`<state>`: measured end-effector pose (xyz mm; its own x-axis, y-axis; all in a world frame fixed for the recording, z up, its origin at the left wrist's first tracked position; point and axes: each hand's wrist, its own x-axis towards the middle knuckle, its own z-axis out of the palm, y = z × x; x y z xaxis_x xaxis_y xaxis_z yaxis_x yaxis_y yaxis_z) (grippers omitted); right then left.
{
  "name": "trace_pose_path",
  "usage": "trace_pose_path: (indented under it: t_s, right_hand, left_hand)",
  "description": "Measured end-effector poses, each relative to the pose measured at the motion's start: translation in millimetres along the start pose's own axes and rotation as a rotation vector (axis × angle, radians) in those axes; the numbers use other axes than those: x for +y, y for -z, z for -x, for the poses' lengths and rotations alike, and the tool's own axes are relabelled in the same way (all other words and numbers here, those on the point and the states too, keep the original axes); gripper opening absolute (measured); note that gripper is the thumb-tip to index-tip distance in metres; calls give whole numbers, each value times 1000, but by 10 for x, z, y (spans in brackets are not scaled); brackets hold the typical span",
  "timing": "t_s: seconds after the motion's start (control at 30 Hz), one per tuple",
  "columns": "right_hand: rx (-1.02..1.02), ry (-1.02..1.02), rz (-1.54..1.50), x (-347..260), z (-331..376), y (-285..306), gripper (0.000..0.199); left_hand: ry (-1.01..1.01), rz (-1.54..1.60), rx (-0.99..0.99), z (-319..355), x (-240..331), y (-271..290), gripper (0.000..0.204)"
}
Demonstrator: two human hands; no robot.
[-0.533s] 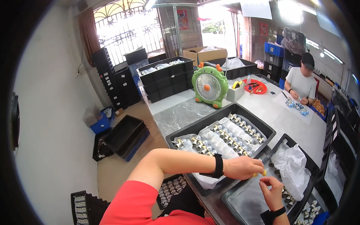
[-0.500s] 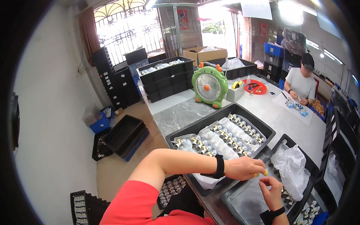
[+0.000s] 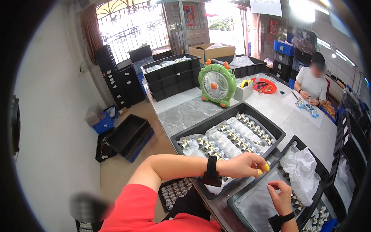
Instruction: The person picks up small white and gold figurines from a tray, attaches a small red component to each one using a red tool, and places the finished items into a separate tray. The process is repeated for multiple units.
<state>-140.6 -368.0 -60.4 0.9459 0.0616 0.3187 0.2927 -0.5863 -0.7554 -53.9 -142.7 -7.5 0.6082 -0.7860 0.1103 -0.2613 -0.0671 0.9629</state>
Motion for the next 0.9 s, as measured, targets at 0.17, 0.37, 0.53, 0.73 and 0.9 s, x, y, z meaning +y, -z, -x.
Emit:
trace_pose_path:
  t_s: [0.17, 0.37, 0.53, 0.73, 0.9]
  right_hand:
    - [-1, 3, 37, 114, 11, 36, 9]
    - [132, 65, -79, 629, 125, -52, 16]
    - [56, -100, -378, 367, 88, -2, 13]
    - [91, -4, -11, 292, -50, -16, 17]
    - [171, 26, 50, 632, -46, 15, 18]
  left_hand:
    - [9, 660, -182, -19, 202, -319, 25]
    - [33, 838, -208, -144, 136, -730, 19]
    - [114, 788, -272, -285, -83, -834, 19]
    - [164, 838, -245, -343, -304, -695, 21]
    - [129, 828, -244, -307, -210, -681, 21]
